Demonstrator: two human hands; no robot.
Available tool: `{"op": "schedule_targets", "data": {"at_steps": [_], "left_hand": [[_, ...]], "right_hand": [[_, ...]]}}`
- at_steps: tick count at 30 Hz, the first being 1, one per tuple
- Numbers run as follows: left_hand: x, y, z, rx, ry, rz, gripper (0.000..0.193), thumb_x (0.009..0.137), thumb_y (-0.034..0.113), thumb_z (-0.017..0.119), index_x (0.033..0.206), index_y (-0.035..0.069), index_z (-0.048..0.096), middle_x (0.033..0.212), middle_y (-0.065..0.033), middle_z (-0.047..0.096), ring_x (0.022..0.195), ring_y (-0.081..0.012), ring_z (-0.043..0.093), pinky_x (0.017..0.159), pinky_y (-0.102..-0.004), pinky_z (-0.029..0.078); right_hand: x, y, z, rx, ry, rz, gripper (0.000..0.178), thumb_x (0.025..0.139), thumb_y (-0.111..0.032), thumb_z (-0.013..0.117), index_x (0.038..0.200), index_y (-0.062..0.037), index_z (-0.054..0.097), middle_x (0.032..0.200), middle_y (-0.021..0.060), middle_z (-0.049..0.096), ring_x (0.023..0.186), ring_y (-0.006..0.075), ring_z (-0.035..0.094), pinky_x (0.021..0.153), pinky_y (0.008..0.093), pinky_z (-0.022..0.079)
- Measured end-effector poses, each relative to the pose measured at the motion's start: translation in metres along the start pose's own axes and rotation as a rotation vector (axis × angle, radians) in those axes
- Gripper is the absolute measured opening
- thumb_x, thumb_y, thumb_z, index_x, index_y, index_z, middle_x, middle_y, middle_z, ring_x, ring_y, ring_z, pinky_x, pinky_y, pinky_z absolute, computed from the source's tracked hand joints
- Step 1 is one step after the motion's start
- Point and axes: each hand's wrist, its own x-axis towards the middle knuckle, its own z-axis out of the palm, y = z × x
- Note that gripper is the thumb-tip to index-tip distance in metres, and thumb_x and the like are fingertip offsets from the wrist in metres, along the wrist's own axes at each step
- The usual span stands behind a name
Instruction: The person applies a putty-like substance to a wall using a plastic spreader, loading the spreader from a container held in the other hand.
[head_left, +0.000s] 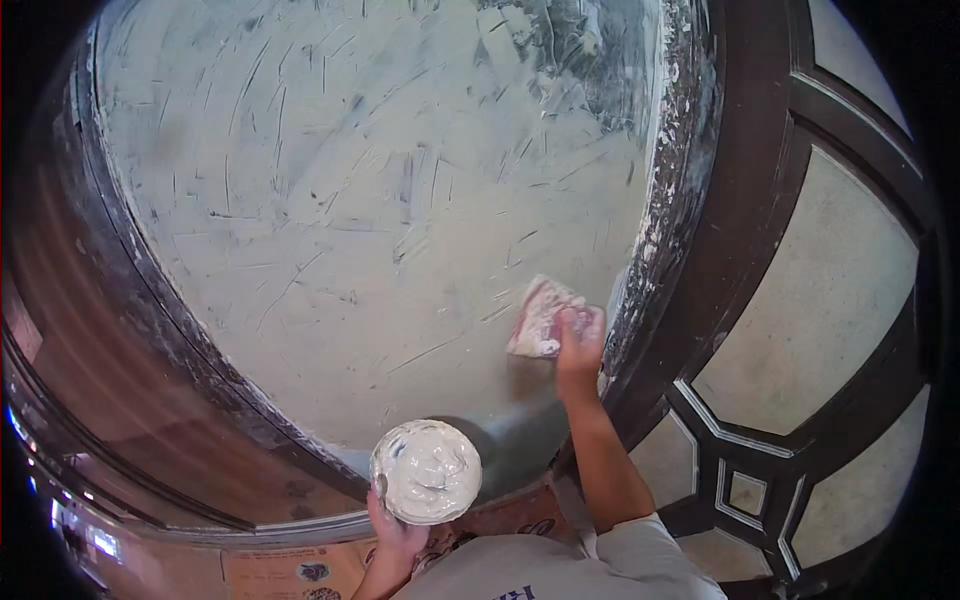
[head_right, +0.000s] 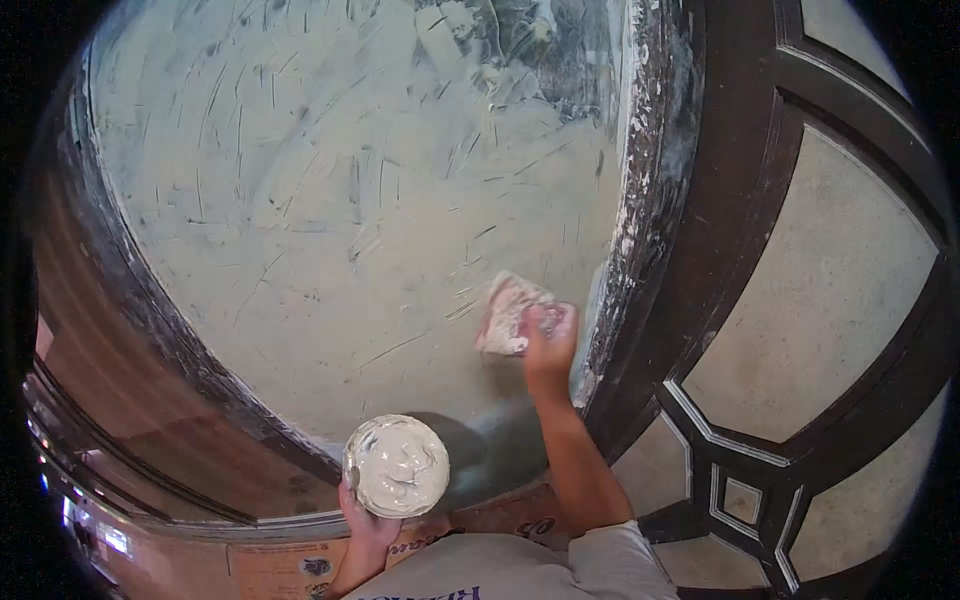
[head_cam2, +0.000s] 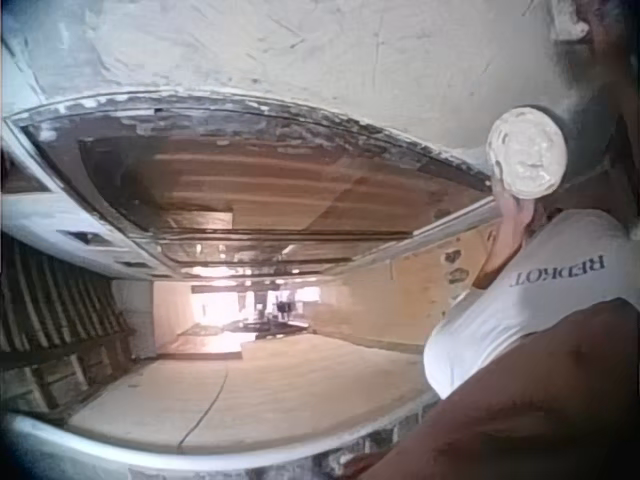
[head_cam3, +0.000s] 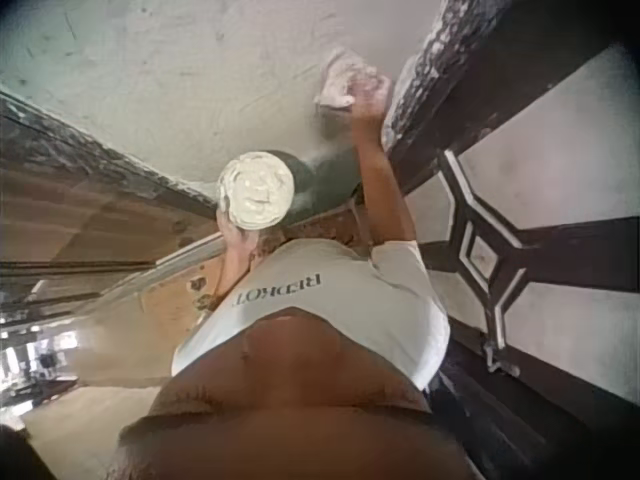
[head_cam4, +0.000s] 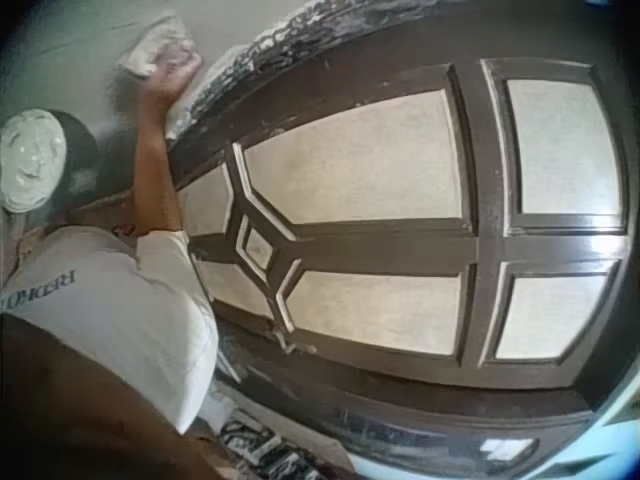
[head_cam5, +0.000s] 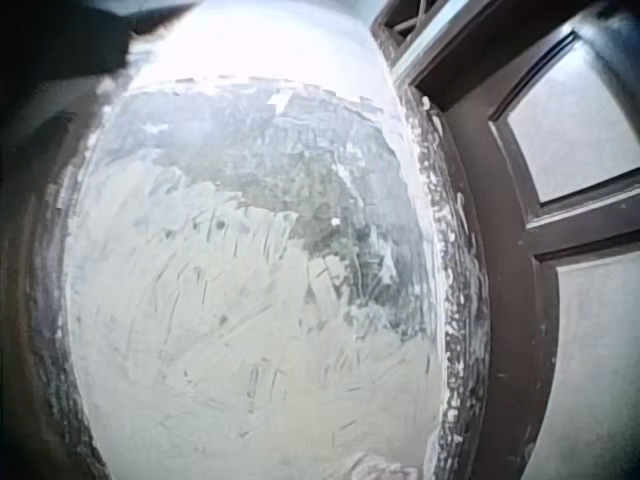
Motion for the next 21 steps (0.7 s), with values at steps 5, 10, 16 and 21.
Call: {"op": "schedule_targets", "data": {"at_steps": [5,10,16,21], "left_hand": [[-0.005,-0.005,0.011,-0.004,0.014,0.022,0.063,0.094,0.049,0.043,0.143,0.008,0.043,0.142,-0.0132,0.05,0.127,-0.0334,0.05,0.107,-0.0501,0.041],[-0.005,-0.014,0.017,-0.045,0.021,-0.006,0.065,0.095,0.052,0.042,0.143,0.008,0.042,0.144,-0.0131,0.048,0.129,-0.0335,0.048,0.109,-0.0497,0.039],[0.0,-0.015,0.022,-0.027,0.004,-0.006,0.061,0.096,0.047,0.042,0.143,0.007,0.043,0.143,-0.0151,0.048,0.129,-0.0341,0.048,0.11,-0.0497,0.038],[0.003,-0.015,0.024,-0.021,-0.034,0.045,0.062,0.097,0.048,0.041,0.143,0.007,0.041,0.143,-0.0155,0.048,0.129,-0.0337,0.048,0.109,-0.0493,0.039]], "right_hand": [[-0.005,-0.022,-0.008,0.094,0.106,-0.03,0.022,0.096,-0.013,0.061,0.11,0.0003,0.051,0.101,0.0081,0.058,0.092,0.0139,0.053,0.084,0.0307,0.046],[0.009,-0.004,-0.015,0.055,0.035,-0.032,0.026,0.091,-0.016,0.067,0.105,-0.0001,0.052,0.094,0.0135,0.06,0.084,0.0218,0.058,0.077,0.0358,0.049],[0.013,-0.031,-0.021,-0.24,-0.184,-0.004,0.018,0.095,-0.012,0.06,0.106,-0.0013,0.051,0.097,0.0065,0.054,0.09,0.014,0.052,0.081,0.0301,0.045],[0.012,-0.046,-0.041,0.419,-0.138,0.058,0.02,0.09,-0.008,0.064,0.106,-0.0043,0.051,0.099,0.0029,0.054,0.089,0.0102,0.051,0.076,0.0263,0.045]]}}
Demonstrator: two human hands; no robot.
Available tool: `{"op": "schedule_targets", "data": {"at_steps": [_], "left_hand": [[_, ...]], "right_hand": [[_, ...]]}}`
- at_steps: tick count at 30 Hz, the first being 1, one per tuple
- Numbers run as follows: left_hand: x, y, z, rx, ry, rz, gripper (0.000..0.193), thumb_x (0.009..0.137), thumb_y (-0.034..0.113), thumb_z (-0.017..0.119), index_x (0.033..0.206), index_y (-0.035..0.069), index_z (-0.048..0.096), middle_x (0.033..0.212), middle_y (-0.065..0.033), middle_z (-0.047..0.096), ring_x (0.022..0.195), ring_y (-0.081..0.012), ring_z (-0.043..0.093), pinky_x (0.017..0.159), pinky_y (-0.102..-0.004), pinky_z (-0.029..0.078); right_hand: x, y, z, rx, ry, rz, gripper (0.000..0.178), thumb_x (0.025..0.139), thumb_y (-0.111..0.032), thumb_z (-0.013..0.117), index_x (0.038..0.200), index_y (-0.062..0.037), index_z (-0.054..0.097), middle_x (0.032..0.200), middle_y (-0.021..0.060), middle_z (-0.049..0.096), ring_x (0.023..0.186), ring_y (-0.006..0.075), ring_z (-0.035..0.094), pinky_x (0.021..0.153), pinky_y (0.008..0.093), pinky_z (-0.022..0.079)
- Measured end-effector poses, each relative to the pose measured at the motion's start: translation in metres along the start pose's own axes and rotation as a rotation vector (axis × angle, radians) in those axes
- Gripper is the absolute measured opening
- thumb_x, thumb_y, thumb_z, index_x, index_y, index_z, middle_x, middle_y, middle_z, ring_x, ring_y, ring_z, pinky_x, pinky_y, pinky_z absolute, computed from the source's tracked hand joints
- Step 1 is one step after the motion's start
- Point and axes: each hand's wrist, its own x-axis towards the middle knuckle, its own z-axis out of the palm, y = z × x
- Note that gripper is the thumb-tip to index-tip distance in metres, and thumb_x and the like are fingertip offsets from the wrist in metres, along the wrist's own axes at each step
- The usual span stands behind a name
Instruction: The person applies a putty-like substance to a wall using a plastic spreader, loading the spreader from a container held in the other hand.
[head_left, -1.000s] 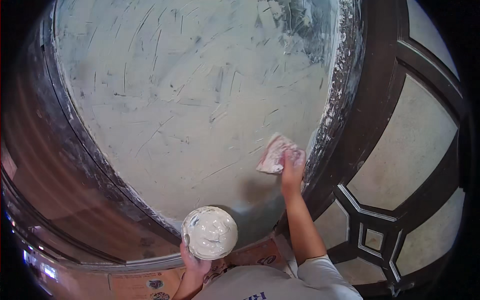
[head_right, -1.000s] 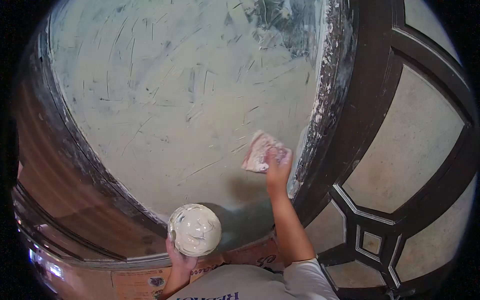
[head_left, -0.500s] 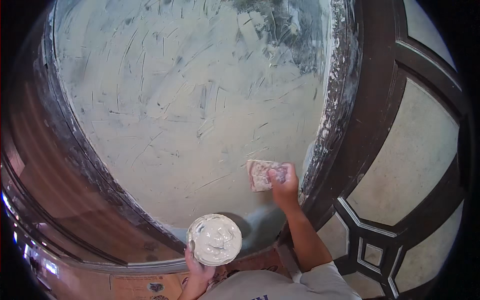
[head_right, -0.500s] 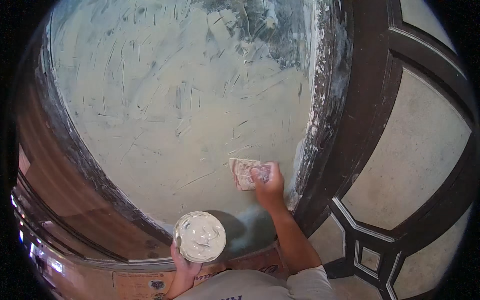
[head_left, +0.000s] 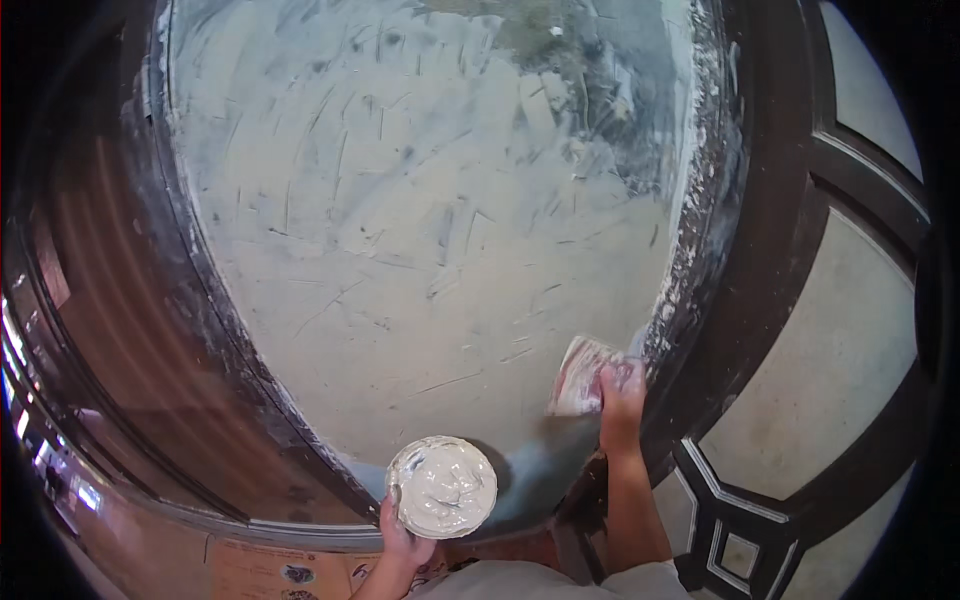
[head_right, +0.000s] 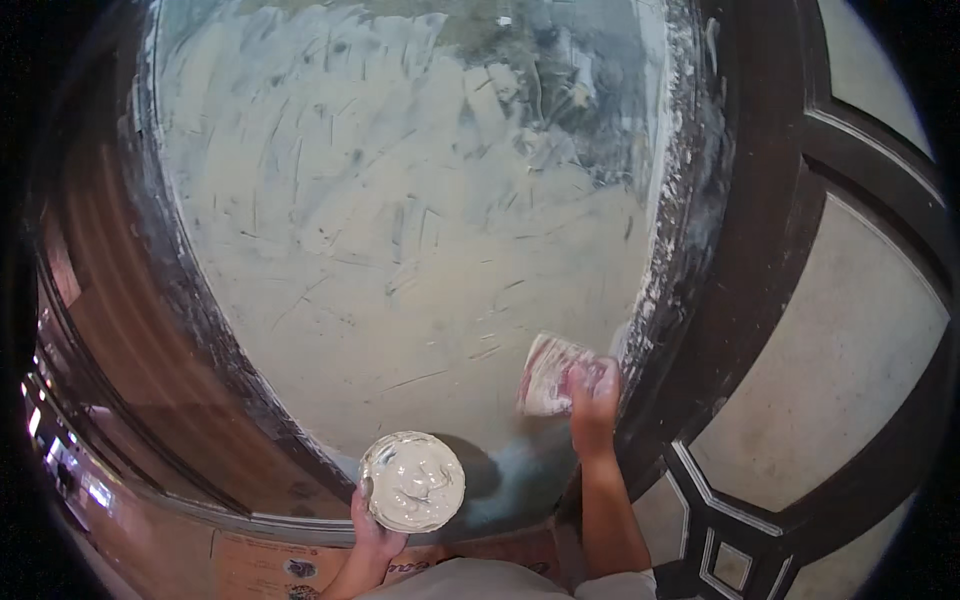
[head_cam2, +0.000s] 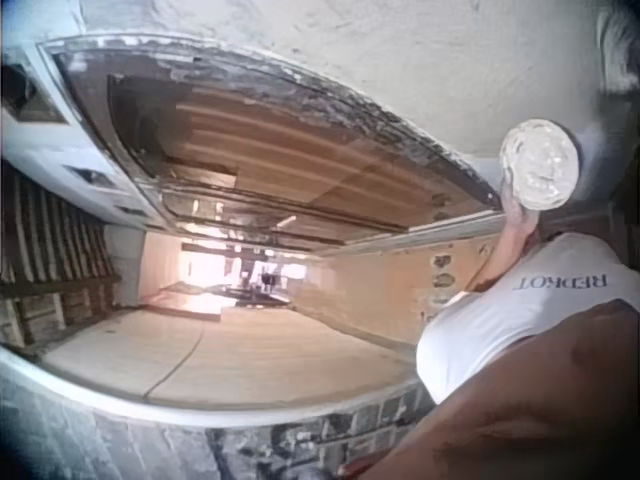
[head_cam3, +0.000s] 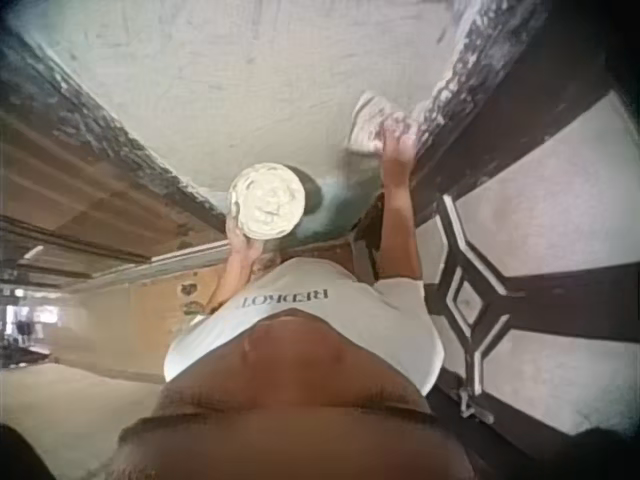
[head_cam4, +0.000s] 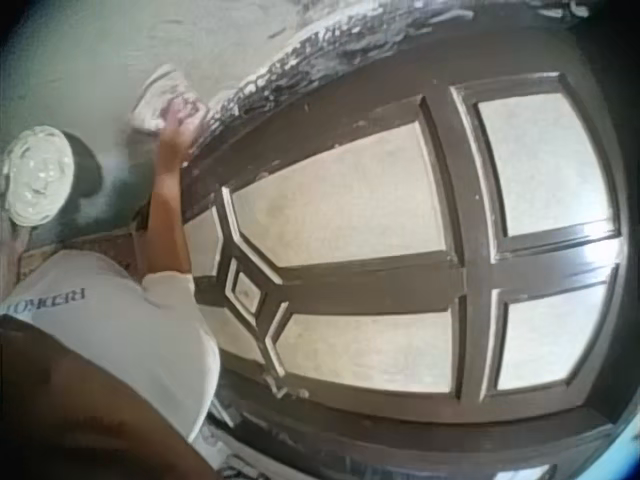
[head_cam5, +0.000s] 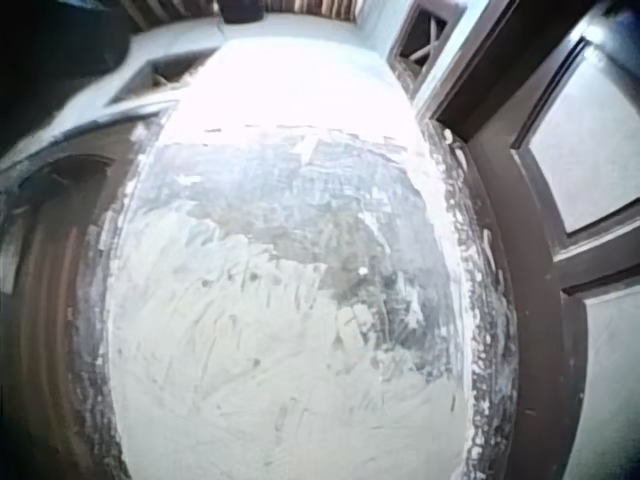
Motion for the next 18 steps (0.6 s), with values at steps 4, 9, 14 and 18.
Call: {"op": "schedule_targets", "data": {"at_steps": [4,9,14,18], "left_hand": [[0.002,-0.001,0.01,0.046,0.002,-0.033,0.065,0.1,0.053,0.037,0.146,0.008,0.035,0.146,-0.015,0.044,0.132,-0.0329,0.046,0.111,-0.0484,0.038],[0.001,-0.006,0.013,0.077,-0.011,-0.062,0.067,0.101,0.057,0.03,0.149,0.01,0.03,0.149,-0.0139,0.04,0.134,-0.0325,0.044,0.112,-0.0471,0.037],[-0.002,-0.009,0.011,0.149,0.033,-0.097,0.068,0.102,0.056,0.026,0.15,0.009,0.029,0.151,-0.013,0.038,0.136,-0.0311,0.042,0.114,-0.0455,0.035],[-0.002,-0.008,0.007,0.141,0.06,-0.12,0.07,0.101,0.058,0.025,0.151,0.009,0.026,0.153,-0.0133,0.035,0.139,-0.031,0.037,0.116,-0.0452,0.031]], "right_hand": [[-0.004,-0.009,-0.009,-0.346,-0.337,0.248,0.028,0.087,-0.012,0.068,0.108,-0.0007,0.052,0.087,0.0042,0.059,0.075,0.0129,0.057,0.069,0.0292,0.05],[-0.017,-0.046,0.034,-0.774,-0.873,0.267,0.039,0.082,-0.026,0.075,0.111,-0.0049,0.057,0.094,0.0156,0.068,0.088,0.0251,0.066,0.079,0.0359,0.051],[-0.026,-0.038,0.049,-0.88,-0.959,0.283,0.048,0.081,-0.032,0.074,0.119,-0.0072,0.057,0.096,0.018,0.068,0.09,0.035,0.066,0.082,0.0409,0.051],[-0.033,-0.021,0.04,-0.814,-0.964,0.261,0.048,0.081,-0.031,0.074,0.12,-0.0071,0.057,0.097,0.0183,0.067,0.09,0.0348,0.065,0.082,0.0411,0.051]]}}
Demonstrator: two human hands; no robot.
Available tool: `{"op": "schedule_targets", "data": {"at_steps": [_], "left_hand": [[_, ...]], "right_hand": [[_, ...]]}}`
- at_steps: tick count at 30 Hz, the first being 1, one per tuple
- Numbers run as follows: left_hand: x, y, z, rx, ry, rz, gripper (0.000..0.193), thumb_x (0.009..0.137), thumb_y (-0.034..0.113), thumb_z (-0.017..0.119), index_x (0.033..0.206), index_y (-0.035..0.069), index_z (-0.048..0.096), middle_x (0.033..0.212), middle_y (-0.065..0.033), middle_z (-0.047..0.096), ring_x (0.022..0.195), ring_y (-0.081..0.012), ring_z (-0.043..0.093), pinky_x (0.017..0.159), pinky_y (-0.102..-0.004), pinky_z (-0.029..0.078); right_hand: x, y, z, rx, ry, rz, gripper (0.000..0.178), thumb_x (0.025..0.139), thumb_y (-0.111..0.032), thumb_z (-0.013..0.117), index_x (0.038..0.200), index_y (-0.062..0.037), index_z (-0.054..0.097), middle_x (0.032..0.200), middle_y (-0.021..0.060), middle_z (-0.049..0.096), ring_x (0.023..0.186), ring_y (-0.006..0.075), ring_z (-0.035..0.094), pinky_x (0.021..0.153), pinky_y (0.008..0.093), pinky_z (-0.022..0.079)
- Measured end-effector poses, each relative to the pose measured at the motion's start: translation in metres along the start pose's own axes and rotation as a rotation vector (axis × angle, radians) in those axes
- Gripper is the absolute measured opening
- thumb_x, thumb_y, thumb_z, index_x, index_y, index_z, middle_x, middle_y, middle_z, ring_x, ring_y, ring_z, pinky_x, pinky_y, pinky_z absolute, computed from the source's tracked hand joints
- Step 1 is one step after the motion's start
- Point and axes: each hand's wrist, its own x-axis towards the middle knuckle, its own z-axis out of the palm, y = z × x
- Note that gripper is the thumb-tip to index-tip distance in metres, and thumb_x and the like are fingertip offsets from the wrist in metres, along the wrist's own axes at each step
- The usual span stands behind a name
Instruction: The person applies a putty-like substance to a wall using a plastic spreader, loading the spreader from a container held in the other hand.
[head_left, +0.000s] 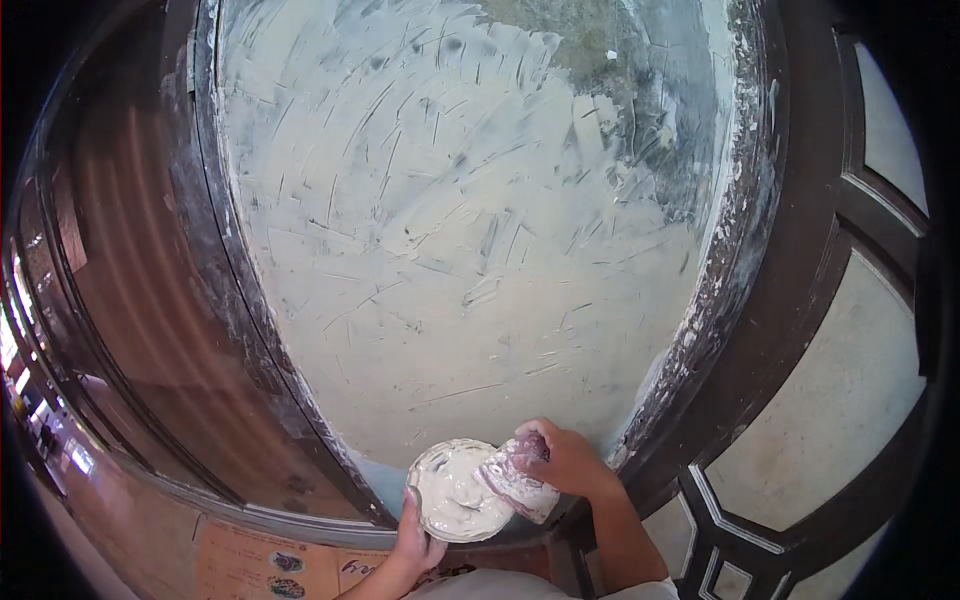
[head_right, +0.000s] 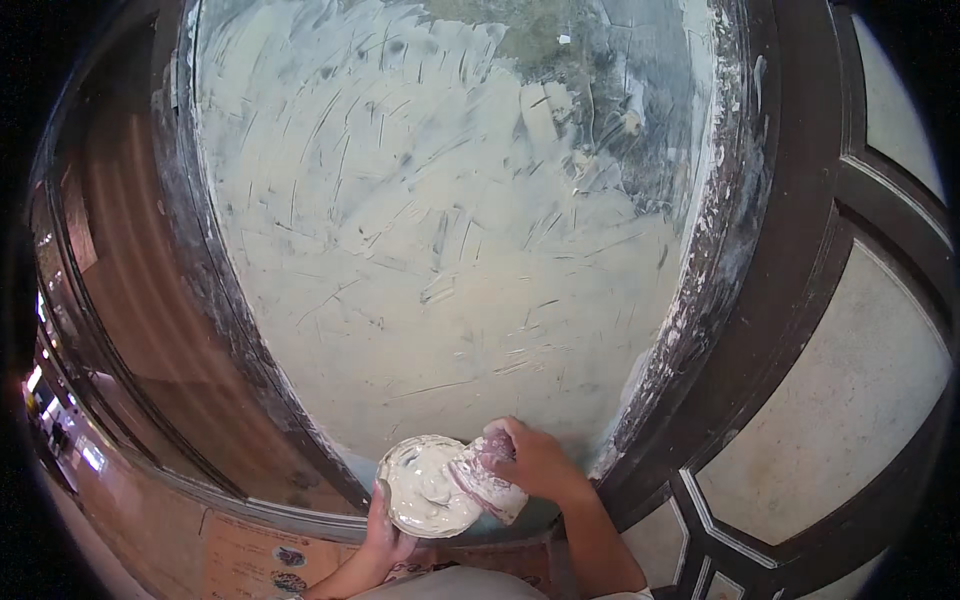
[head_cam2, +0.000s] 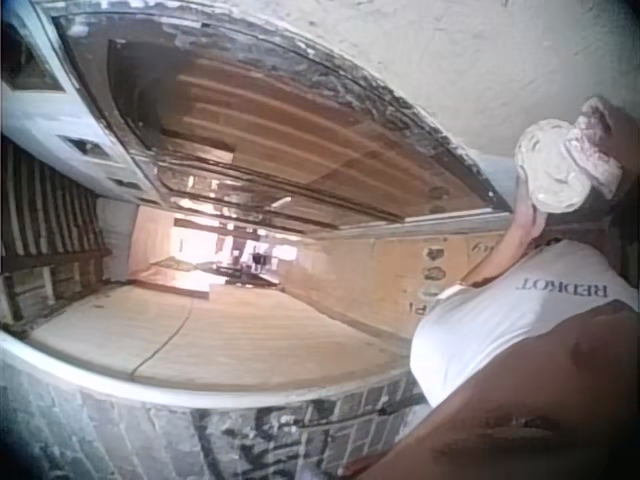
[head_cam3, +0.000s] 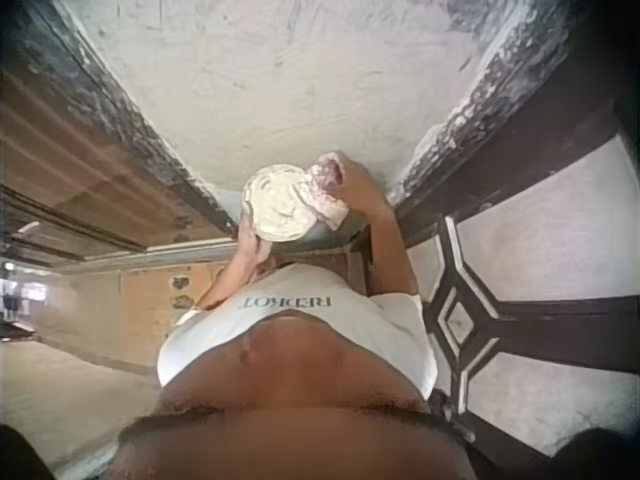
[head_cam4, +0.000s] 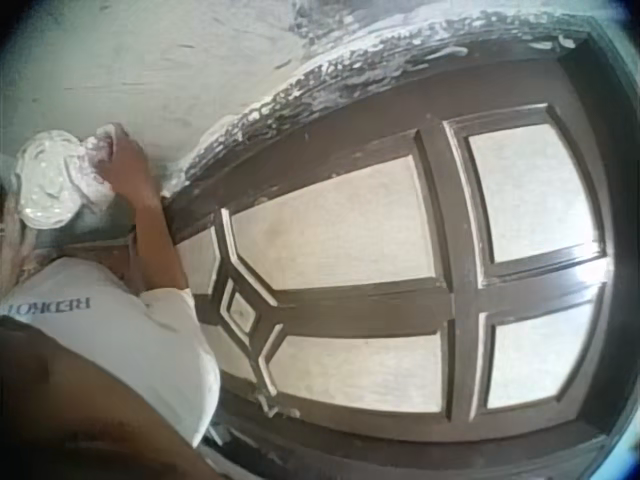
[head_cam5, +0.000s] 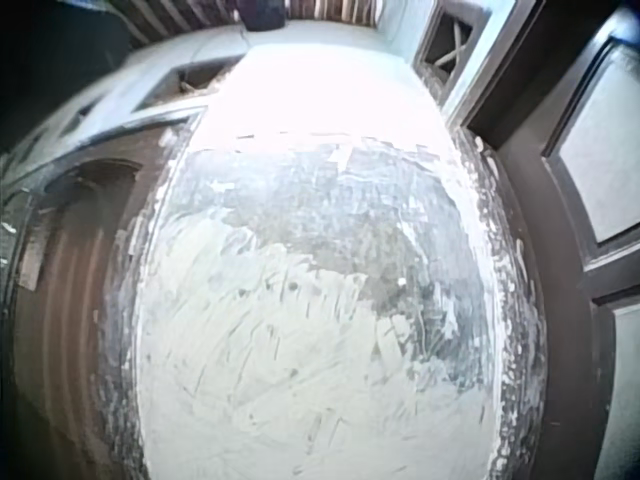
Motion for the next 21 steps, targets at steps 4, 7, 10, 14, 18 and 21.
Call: {"op": "schedule_targets", "data": {"at_steps": [4,7,10,14,18,21], "left_hand": [[0.002,0.002,-0.001,0.002,-0.033,0.07,0.074,0.098,0.06,0.037,0.15,0.008,0.029,0.15,-0.0152,0.039,0.134,-0.0344,0.043,0.112,-0.049,0.036],[0.0,0.006,-0.002,-0.022,-0.018,0.087,0.072,0.098,0.059,0.036,0.149,0.008,0.029,0.15,-0.0146,0.039,0.134,-0.0337,0.043,0.112,-0.0481,0.036],[0.002,0.012,0.0,-0.033,-0.049,0.145,0.07,0.1,0.057,0.034,0.149,0.008,0.028,0.151,-0.0137,0.038,0.135,-0.0327,0.042,0.112,-0.0471,0.036],[0.004,0.018,-0.001,-0.084,-0.108,0.159,0.071,0.098,0.057,0.039,0.149,0.008,0.031,0.149,-0.0143,0.041,0.133,-0.0332,0.044,0.112,-0.0477,0.037],[0.003,0.016,-0.002,-0.106,-0.095,0.132,0.072,0.098,0.058,0.036,0.149,0.008,0.03,0.15,-0.0145,0.04,0.134,-0.0345,0.043,0.111,-0.0499,0.037],[0.002,0.012,-0.003,-0.091,-0.145,0.152,0.071,0.098,0.057,0.037,0.149,0.008,0.031,0.15,-0.0148,0.039,0.135,-0.0346,0.042,0.112,-0.0502,0.036]], "right_hand": [[0.004,0.001,0.003,-0.042,-0.008,0.032,0.049,0.08,-0.029,0.075,0.12,-0.0079,0.057,0.097,0.0164,0.067,0.09,0.031,0.065,0.08,0.04,0.05],[0.004,0.002,0.006,-0.001,0.027,0.039,0.052,0.078,-0.027,0.076,0.123,-0.0078,0.057,0.097,0.0157,0.067,0.088,0.0287,0.064,0.079,0.0388,0.05],[0.003,0.009,0.006,0.031,0.147,-0.006,0.053,0.078,-0.022,0.079,0.123,-0.0058,0.057,0.095,0.0106,0.066,0.082,0.0203,0.062,0.077,0.0333,0.051],[0.0,0.029,0.012,0.408,0.329,-0.03,0.04,0.083,-0.015,0.076,0.115,0.001,0.059,0.095,0.0042,0.065,0.081,0.0101,0.059,0.073,0.0265,0.051],[0.001,0.04,0.009,0.859,0.45,0.071,0.021,0.086,-0.008,0.069,0.103,-0.0007,0.058,0.091,0.0047,0.063,0.08,0.0098,0.061,0.07,0.0259,0.052],[0.0,0.031,-0.005,1.225,0.584,0.02,0.018,0.088,-0.005,0.057,0.106,-0.0018,0.056,0.096,0.0049,0.062,0.085,0.012,0.06,0.075,0.0281,0.051]]}}
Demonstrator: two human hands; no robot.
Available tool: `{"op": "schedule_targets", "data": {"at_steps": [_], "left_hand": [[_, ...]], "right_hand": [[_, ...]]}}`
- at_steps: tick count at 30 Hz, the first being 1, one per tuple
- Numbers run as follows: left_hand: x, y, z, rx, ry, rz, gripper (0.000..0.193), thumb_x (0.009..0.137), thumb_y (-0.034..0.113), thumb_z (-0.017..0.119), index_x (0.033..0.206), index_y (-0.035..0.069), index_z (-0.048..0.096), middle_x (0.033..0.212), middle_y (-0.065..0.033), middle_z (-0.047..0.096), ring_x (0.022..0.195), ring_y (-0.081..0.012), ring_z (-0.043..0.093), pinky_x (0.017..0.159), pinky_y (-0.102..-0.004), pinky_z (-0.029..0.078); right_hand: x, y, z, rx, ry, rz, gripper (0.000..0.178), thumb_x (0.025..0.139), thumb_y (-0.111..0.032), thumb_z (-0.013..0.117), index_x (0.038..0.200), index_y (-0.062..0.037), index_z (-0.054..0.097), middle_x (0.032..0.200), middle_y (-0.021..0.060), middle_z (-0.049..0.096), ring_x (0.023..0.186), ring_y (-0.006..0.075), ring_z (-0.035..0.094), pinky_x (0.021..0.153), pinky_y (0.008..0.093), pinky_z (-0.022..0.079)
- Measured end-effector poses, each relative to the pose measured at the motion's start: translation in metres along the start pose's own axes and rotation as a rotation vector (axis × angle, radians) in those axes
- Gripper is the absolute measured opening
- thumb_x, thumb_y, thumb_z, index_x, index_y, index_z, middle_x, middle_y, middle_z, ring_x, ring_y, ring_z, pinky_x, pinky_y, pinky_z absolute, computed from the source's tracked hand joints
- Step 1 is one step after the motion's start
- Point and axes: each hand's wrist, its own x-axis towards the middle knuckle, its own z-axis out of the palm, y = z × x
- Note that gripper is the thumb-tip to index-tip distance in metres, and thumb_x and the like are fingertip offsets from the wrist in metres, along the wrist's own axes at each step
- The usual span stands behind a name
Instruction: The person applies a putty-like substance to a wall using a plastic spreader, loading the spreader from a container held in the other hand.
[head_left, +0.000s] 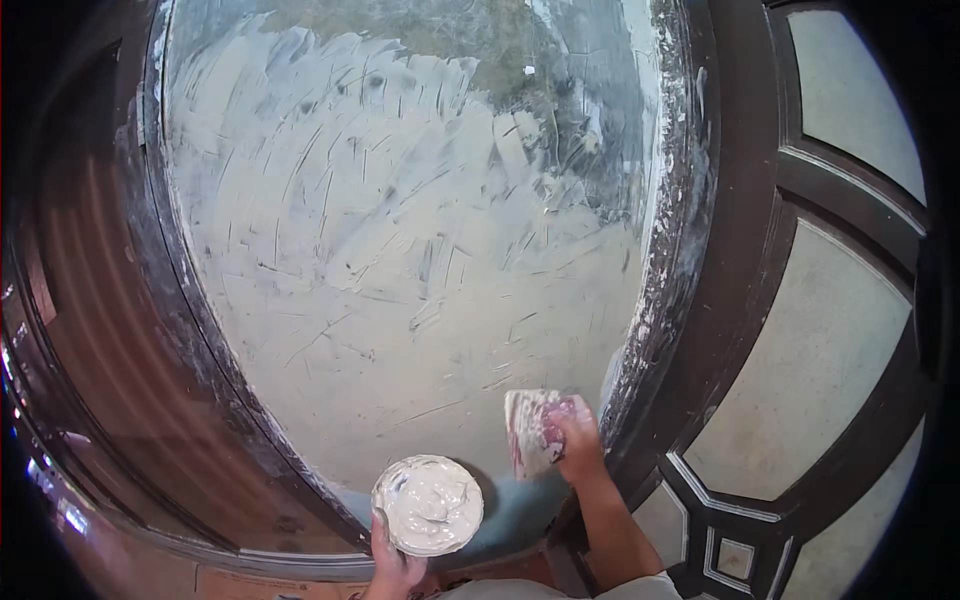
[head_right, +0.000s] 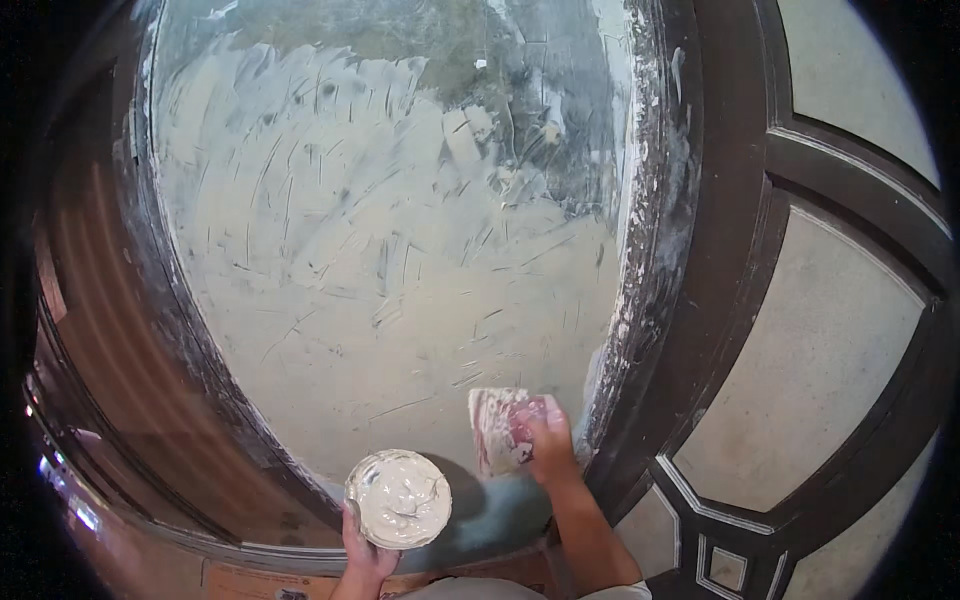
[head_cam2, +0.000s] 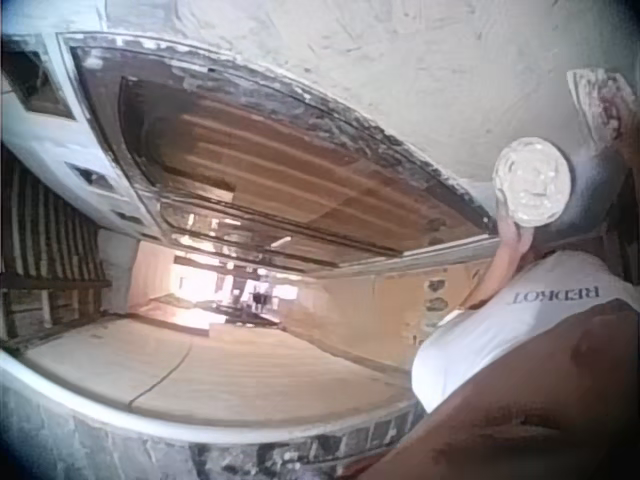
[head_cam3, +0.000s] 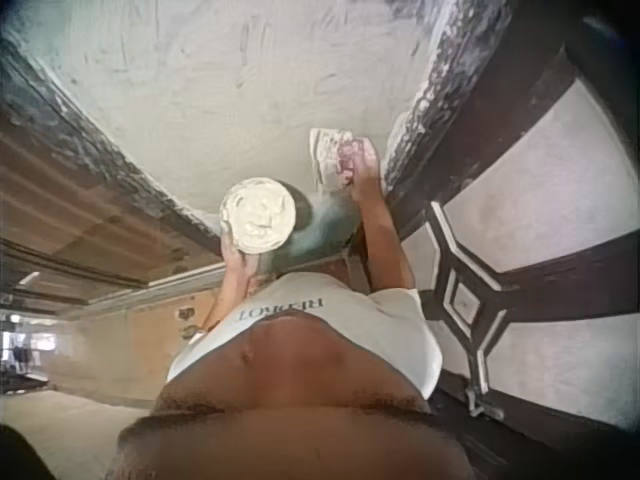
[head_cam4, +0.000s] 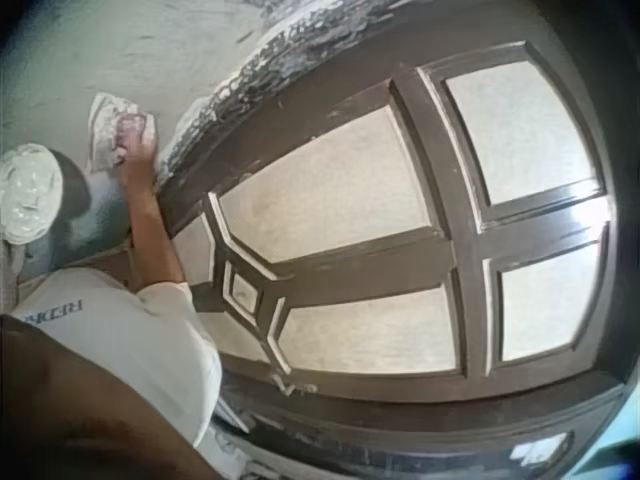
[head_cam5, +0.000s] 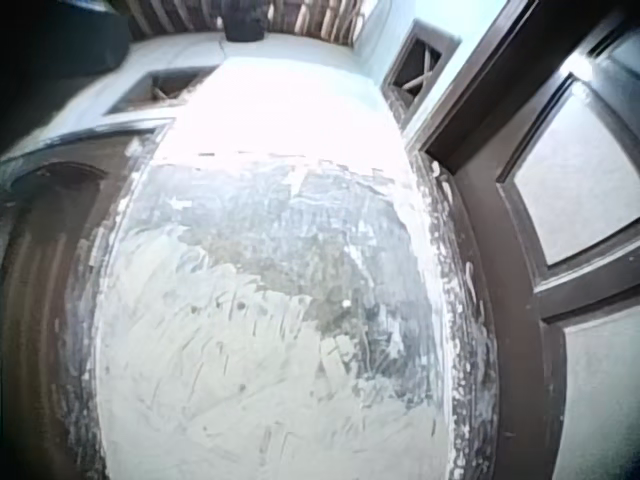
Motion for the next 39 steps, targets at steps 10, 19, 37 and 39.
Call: {"op": "schedule_targets", "data": {"at_steps": [10,19,37,39], "left_hand": [[-0.004,-0.002,-0.006,0.027,0.063,0.022,0.071,0.097,0.058,0.039,0.147,0.009,0.036,0.147,-0.0156,0.044,0.13,-0.036,0.047,0.108,-0.0517,0.04],[-0.016,0.015,-0.007,0.005,0.055,0.091,0.067,0.098,0.054,0.04,0.146,0.007,0.037,0.148,-0.016,0.043,0.132,-0.0356,0.046,0.11,-0.0509,0.038],[-0.033,0.055,-0.034,0.017,0.083,0.245,0.066,0.097,0.05,0.043,0.146,0.007,0.036,0.146,-0.0162,0.044,0.132,-0.0358,0.045,0.112,-0.0508,0.036],[-0.036,0.057,-0.039,0.001,0.09,0.249,0.066,0.097,0.05,0.043,0.146,0.007,0.036,0.146,-0.0163,0.044,0.132,-0.0356,0.046,0.112,-0.0508,0.036]], "right_hand": [[0.02,-0.03,-0.001,-0.247,-0.163,-0.314,0.026,0.095,-0.004,0.056,0.119,0.0028,0.05,0.109,0.0082,0.062,0.1,0.0133,0.059,0.091,0.0286,0.046],[0.071,-0.175,0.125,-0.958,0.043,-1.097,0.022,0.094,-0.021,0.063,0.102,-0.0008,0.056,0.094,0.0123,0.062,0.088,0.0168,0.059,0.077,0.0322,0.047],[0.121,-0.271,0.364,-1.29,-0.291,-1.461,0.041,0.092,-0.047,0.058,0.096,-0.0066,0.062,0.088,0.0182,0.068,0.081,0.0393,0.064,0.07,0.0446,0.048],[0.127,-0.27,0.375,-1.292,-0.203,-1.442,0.042,0.091,-0.049,0.057,0.095,-0.0079,0.063,0.088,0.0173,0.069,0.083,0.0386,0.065,0.07,0.0457,0.049]]}}
